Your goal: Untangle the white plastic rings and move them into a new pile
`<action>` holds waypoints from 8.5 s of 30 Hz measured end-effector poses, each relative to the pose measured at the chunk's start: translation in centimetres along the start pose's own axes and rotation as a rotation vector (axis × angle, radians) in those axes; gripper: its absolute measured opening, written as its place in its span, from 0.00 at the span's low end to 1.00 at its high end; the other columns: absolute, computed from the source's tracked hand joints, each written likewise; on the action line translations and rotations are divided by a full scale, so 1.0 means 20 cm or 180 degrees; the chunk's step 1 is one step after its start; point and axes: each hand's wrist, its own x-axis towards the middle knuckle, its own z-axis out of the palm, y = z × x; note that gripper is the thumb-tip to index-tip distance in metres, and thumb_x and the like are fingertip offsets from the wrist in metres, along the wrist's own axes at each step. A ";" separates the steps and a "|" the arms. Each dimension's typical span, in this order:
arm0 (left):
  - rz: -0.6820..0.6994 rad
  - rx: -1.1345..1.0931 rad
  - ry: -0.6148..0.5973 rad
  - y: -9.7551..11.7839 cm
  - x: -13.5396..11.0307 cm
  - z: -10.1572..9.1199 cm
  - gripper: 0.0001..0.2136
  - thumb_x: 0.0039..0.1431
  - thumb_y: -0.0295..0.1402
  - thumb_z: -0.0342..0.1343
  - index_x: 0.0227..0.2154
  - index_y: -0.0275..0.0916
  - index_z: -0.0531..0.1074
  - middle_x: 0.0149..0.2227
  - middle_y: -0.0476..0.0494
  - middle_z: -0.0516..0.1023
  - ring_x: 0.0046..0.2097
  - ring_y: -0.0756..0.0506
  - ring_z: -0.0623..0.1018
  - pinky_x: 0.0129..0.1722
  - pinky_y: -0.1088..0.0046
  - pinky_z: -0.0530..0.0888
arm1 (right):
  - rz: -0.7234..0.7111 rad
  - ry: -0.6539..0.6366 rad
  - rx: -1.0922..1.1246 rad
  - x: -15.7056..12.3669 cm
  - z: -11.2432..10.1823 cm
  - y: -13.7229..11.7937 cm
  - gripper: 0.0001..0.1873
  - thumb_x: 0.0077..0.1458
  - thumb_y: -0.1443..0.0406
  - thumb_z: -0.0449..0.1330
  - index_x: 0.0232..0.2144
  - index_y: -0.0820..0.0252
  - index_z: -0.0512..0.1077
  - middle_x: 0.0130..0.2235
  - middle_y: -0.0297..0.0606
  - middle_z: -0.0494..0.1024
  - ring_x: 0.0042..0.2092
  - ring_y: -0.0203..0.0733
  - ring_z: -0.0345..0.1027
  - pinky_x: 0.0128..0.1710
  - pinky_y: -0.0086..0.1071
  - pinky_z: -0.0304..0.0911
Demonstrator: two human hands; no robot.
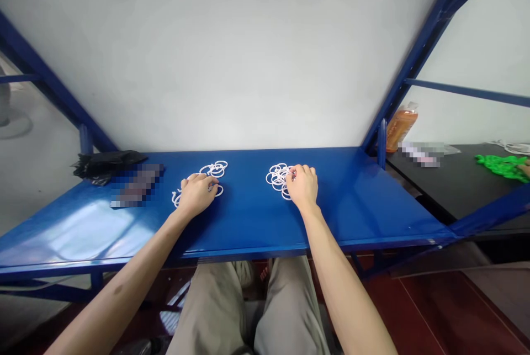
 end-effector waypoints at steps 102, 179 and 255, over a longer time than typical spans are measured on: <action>0.0817 -0.0061 -0.0466 -0.03 -0.03 -0.10 0.17 0.55 0.27 0.51 0.45 0.44 0.78 0.49 0.42 0.80 0.51 0.35 0.74 0.52 0.53 0.65 | -0.0253 -0.0075 0.0153 -0.04 -0.10 0.08 0.11 0.61 0.64 0.55 0.36 0.58 0.78 0.41 0.45 0.74 0.45 0.52 0.67 0.47 0.45 0.68; 0.0363 -0.0158 0.0306 0.09 -0.02 -0.05 0.11 0.69 0.32 0.46 0.37 0.39 0.74 0.44 0.36 0.76 0.48 0.36 0.72 0.49 0.57 0.68 | -0.0790 -0.0447 0.0571 0.06 -0.03 0.05 0.10 0.62 0.65 0.55 0.38 0.56 0.77 0.41 0.42 0.80 0.46 0.51 0.70 0.50 0.45 0.66; 0.0746 0.0008 0.0369 0.16 -0.03 0.06 0.19 0.67 0.36 0.50 0.57 0.35 0.69 0.57 0.28 0.72 0.59 0.29 0.70 0.56 0.49 0.69 | -0.0502 0.0112 0.0765 0.03 -0.04 0.09 0.06 0.63 0.63 0.57 0.36 0.58 0.73 0.39 0.44 0.77 0.42 0.50 0.70 0.44 0.44 0.69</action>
